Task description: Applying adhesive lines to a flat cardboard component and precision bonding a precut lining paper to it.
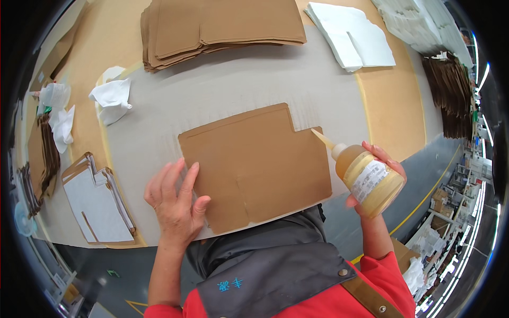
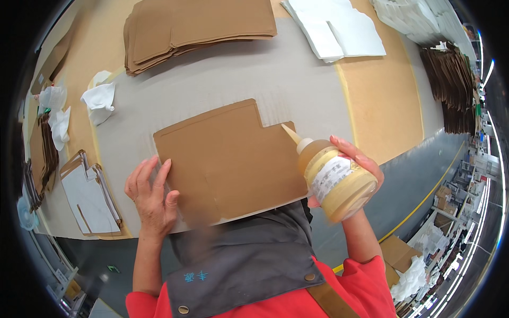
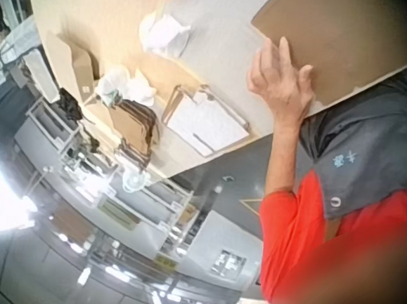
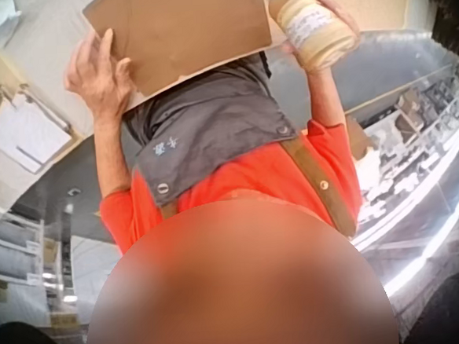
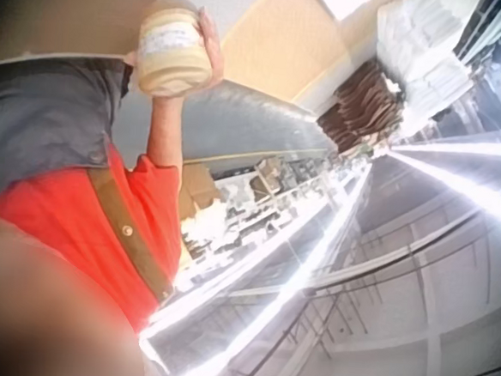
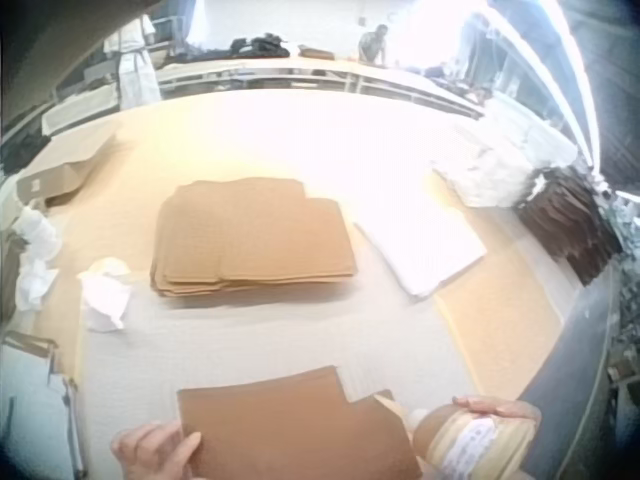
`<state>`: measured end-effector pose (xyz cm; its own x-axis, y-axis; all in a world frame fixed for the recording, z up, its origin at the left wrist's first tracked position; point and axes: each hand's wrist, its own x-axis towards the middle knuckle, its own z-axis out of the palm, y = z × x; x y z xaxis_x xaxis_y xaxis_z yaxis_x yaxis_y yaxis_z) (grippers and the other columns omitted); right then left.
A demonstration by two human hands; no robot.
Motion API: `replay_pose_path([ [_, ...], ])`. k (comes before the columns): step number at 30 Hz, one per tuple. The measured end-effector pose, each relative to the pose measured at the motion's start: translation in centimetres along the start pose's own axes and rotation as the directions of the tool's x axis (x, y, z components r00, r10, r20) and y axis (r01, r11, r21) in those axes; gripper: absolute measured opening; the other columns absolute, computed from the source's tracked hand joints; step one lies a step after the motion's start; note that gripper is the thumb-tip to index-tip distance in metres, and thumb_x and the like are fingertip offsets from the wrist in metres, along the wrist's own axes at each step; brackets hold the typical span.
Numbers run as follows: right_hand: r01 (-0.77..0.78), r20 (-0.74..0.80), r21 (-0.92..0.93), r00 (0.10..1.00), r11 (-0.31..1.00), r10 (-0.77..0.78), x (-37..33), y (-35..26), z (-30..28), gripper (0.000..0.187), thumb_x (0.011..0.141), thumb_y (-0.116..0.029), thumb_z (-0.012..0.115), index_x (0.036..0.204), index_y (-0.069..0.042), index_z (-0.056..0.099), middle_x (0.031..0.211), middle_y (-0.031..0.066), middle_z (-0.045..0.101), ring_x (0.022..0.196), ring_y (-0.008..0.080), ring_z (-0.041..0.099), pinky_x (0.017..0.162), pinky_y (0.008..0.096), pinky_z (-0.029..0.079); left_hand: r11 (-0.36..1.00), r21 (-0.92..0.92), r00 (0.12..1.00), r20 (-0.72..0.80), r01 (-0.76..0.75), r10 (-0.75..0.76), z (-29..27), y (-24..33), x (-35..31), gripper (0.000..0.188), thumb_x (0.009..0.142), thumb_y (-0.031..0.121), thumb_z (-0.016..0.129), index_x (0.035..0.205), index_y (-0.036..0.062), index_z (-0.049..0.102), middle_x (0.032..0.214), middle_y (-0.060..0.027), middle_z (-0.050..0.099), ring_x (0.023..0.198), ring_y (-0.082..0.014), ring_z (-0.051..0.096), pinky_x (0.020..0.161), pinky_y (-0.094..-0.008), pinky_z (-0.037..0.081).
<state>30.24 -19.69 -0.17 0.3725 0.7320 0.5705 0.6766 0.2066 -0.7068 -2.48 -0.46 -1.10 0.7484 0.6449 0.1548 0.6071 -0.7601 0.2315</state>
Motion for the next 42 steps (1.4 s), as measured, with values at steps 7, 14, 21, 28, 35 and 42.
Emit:
replay_pose_path([
  [7,-0.212,-0.158,0.011,0.965,0.977,0.211,-0.6,-0.3,-0.4,0.105,0.058,-0.056,0.091,0.133,-0.011,0.033,0.132,0.0219,0.056,0.118,0.038,0.062,0.103,0.0489,0.05,1.0,-0.016,0.999,-0.032,-0.013,0.013,0.3,-0.1,0.0,0.057,0.103,0.053,0.039,0.135,0.0099,0.06,0.139,-0.0109,0.052,0.129,-0.0286,0.046,0.108,-0.0439,0.027],
  [14,-0.286,-0.188,0.061,0.938,0.956,0.293,-1.2,-1.1,-1.2,0.104,0.061,-0.061,0.088,0.132,-0.01,0.032,0.132,0.0212,0.055,0.119,0.0382,0.061,0.104,0.0508,0.048,0.999,-0.007,0.999,-0.033,-0.035,0.035,0.1,-0.1,0.1,0.057,0.104,0.05,0.038,0.14,0.0088,0.054,0.141,-0.0146,0.051,0.129,-0.0302,0.045,0.109,-0.0438,0.026],
  [21,-0.298,-0.186,0.064,0.934,0.952,0.305,-2.8,-2.3,-2.4,0.104,0.062,-0.062,0.087,0.131,-0.006,0.033,0.13,0.0212,0.056,0.116,0.0365,0.063,0.102,0.049,0.049,1.0,-0.006,0.997,-0.069,-0.019,0.019,0.2,0.1,0.2,0.058,0.103,0.053,0.039,0.135,0.0092,0.059,0.138,-0.0125,0.052,0.127,-0.0287,0.047,0.108,-0.0436,0.027],
  [28,-0.301,-0.162,0.046,0.939,0.952,0.305,-4.6,-3.5,-3.7,0.105,0.063,-0.063,0.087,0.131,-0.004,0.035,0.126,0.0211,0.058,0.112,0.0342,0.065,0.099,0.0457,0.051,1.0,0.02,0.999,-0.038,-0.019,0.02,0.1,0.0,0.0,0.053,0.105,0.047,0.039,0.141,0.0101,0.053,0.142,-0.0141,0.05,0.131,-0.0301,0.044,0.111,-0.0438,0.024],
  [35,-0.26,-0.125,0.098,0.954,0.961,0.271,-7.3,-4.3,-5.0,0.104,0.064,-0.06,0.088,0.134,-0.007,0.031,0.128,0.022,0.057,0.114,0.0348,0.064,0.099,0.0455,0.051,1.0,0.002,0.997,-0.076,-0.021,0.021,0.6,0.1,0.1,0.055,0.103,0.051,0.042,0.139,0.0112,0.056,0.14,-0.012,0.05,0.13,-0.0294,0.044,0.11,-0.0439,0.024],
  [42,-0.282,-0.15,0.133,0.942,0.95,0.301,-8.6,-4.9,-5.0,0.105,0.063,-0.059,0.089,0.135,-0.008,0.032,0.129,0.0222,0.056,0.116,0.0355,0.062,0.101,0.0472,0.05,0.999,0.028,0.998,-0.061,-0.019,0.021,0.4,0.0,0.0,0.053,0.104,0.049,0.042,0.14,0.0125,0.055,0.141,-0.011,0.049,0.132,-0.0289,0.043,0.112,-0.0446,0.023],
])
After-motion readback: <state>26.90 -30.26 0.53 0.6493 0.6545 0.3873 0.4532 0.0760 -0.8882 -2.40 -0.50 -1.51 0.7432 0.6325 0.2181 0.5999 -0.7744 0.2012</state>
